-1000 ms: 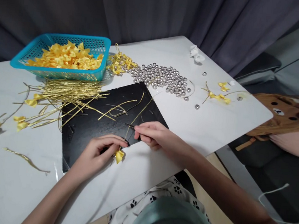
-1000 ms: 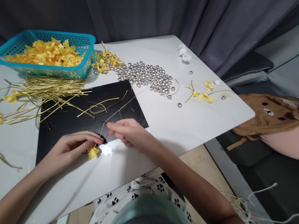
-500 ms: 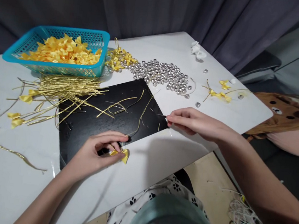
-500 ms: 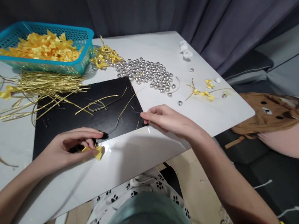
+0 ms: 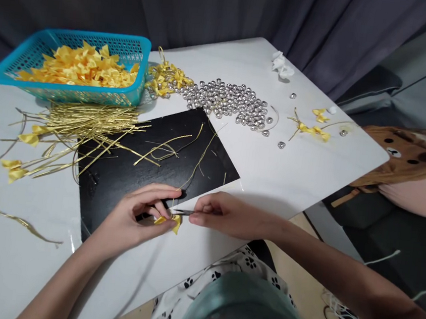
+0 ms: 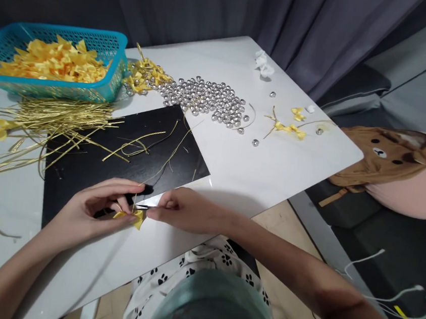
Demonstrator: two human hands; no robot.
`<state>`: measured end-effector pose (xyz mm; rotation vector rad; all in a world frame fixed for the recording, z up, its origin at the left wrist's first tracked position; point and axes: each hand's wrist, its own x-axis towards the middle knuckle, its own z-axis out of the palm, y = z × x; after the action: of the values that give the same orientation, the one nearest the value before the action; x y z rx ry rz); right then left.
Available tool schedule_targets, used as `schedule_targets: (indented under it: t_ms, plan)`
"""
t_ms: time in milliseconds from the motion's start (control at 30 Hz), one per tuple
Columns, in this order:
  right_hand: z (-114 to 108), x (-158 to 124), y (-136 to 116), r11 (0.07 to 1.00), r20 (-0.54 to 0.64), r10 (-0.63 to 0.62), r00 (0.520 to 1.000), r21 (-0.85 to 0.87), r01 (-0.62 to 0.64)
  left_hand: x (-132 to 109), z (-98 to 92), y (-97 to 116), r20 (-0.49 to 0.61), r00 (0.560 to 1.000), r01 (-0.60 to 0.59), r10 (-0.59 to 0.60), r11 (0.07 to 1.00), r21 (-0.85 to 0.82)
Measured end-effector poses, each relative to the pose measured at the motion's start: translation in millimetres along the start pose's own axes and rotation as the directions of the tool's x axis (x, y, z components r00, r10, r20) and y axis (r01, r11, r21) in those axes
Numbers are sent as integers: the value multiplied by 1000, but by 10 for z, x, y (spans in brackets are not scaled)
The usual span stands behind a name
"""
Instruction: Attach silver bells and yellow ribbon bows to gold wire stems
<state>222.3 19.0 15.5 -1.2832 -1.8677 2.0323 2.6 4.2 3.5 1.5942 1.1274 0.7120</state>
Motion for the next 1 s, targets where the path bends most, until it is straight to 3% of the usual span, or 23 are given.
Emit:
schedule_targets:
  t_ms: [200, 667, 1000]
  plan:
    - [-45, 60, 28, 994, 111, -109, 988, 32, 106, -24, -11, -2, 8, 1000, 5, -5, 1000, -10]
    - [-86, 59, -38, 990, 166, -133, 977, -23, 139, -15, -10, -5, 64, 998, -6, 4, 999, 32]
    - [-130, 55, -92, 987, 176, -75, 982, -124, 98, -6, -1, 7, 81, 997, 14, -16, 1000, 20]
